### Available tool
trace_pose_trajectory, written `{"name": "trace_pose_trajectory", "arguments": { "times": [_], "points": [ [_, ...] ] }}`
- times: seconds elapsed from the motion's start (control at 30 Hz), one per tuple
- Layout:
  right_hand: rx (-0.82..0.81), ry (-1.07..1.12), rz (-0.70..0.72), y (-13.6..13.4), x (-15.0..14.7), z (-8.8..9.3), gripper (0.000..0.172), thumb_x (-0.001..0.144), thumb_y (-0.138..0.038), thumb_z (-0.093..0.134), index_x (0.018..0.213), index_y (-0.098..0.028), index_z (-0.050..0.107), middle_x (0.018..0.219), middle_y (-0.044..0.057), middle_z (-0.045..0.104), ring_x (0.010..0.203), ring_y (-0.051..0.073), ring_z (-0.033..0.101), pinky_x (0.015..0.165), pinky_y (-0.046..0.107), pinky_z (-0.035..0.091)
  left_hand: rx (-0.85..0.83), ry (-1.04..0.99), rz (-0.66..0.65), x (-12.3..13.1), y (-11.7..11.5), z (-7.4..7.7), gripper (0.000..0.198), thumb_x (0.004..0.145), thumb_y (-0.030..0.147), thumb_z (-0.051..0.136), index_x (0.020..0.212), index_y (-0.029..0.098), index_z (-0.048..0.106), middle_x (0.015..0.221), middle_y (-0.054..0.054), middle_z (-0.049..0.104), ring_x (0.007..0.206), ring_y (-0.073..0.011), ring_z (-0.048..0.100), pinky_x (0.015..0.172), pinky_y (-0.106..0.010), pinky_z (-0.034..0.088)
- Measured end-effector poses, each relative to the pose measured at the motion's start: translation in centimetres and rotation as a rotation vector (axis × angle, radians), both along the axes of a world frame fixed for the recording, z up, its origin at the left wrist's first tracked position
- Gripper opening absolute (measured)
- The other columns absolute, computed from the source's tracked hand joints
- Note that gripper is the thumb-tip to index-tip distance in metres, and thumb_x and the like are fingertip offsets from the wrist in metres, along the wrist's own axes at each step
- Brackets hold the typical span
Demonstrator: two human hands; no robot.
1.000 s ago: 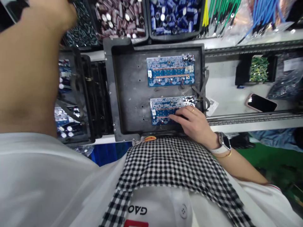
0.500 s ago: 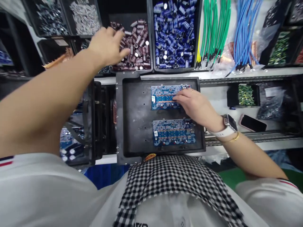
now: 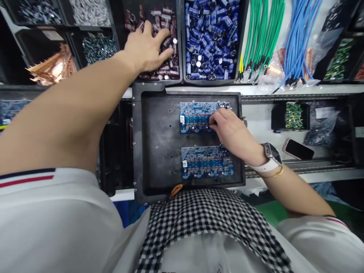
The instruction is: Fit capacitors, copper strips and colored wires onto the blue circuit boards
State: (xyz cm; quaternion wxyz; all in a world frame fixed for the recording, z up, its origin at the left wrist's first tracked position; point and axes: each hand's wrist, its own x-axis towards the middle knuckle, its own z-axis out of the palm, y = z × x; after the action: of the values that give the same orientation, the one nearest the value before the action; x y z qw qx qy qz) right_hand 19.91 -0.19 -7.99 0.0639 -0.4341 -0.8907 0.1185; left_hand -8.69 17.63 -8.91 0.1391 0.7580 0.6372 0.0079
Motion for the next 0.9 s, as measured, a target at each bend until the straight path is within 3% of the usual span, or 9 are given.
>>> {"name": "trace_pose_trajectory", "arguments": {
  "times": [0.1, 0.27, 0.47, 0.6, 0.73, 0.9],
  "points": [
    [0.006, -0.002, 0.053, 0.0, 0.3, -0.1, 0.022, 0.095, -0.007, 0.043, 0.103, -0.016, 0.062, 0.095, 0.009, 0.061, 0.087, 0.024, 0.051, 0.082, 0.038, 0.046, -0.008, -0.017, 0.013, 0.6, 0.3, -0.2, 0.068, 0.099, 0.067, 0.037, 0.155, 0.03, 0.027, 0.15, -0.006, 0.026, 0.139, -0.0301, 0.03, 0.117, -0.06, 0.018],
    [0.054, -0.002, 0.092, 0.4, 0.4, -0.4, 0.027, 0.098, -0.011, 0.041, 0.104, -0.018, 0.066, 0.096, 0.008, 0.063, 0.088, 0.023, 0.05, 0.079, 0.035, 0.044, -0.055, -0.136, -0.003, 0.7, 0.1, -0.4, 0.072, 0.1, 0.064, 0.037, 0.157, 0.022, 0.025, 0.16, -0.006, 0.007, 0.145, -0.0358, 0.01, 0.118, -0.053, 0.008],
    [0.053, 0.002, 0.084, 0.3, 0.3, -0.4, 0.027, 0.097, -0.01, 0.042, 0.103, -0.018, 0.068, 0.097, 0.008, 0.064, 0.09, 0.022, 0.053, 0.08, 0.034, 0.044, 0.059, -0.216, -0.088, -0.4, 0.4, -1.0, 0.057, 0.098, 0.041, 0.056, 0.147, 0.017, 0.038, 0.153, -0.006, 0.025, 0.131, -0.0252, 0.015, 0.116, -0.049, 0.005],
    [0.04, 0.003, 0.087, 0.3, 0.3, -0.4, 0.029, 0.097, -0.009, 0.042, 0.103, -0.018, 0.068, 0.097, 0.008, 0.064, 0.089, 0.022, 0.053, 0.08, 0.033, 0.043, 0.098, -0.346, -0.105, -0.9, 0.2, -1.0, 0.041, 0.097, 0.039, 0.061, 0.134, 0.025, 0.051, 0.132, 0.001, 0.039, 0.117, -0.0161, 0.024, 0.113, -0.03, 0.006],
    [0.053, -0.009, 0.097, 0.4, 0.3, -0.4, 0.031, 0.096, -0.006, 0.04, 0.101, -0.017, 0.069, 0.095, 0.008, 0.063, 0.088, 0.021, 0.052, 0.078, 0.033, 0.042, 0.13, -0.487, -0.087, -1.5, 0.4, -1.1, 0.02, 0.099, 0.034, 0.059, 0.118, 0.026, 0.059, 0.102, 0.0, 0.042, 0.092, -0.0175, 0.026, 0.099, -0.016, 0.02],
    [0.044, -0.085, 0.184, 0.9, 0.5, 1.0, 0.026, 0.098, -0.013, 0.045, 0.104, -0.019, 0.069, 0.097, 0.008, 0.063, 0.089, 0.023, 0.054, 0.078, 0.037, 0.043, 0.191, -0.863, 0.123, -1.7, 2.1, 0.9, 0.01, 0.095, 0.019, 0.065, 0.104, 0.016, 0.062, 0.086, 0.001, 0.044, 0.09, -0.0117, 0.03, 0.081, -0.011, 0.026]
  ]
}}
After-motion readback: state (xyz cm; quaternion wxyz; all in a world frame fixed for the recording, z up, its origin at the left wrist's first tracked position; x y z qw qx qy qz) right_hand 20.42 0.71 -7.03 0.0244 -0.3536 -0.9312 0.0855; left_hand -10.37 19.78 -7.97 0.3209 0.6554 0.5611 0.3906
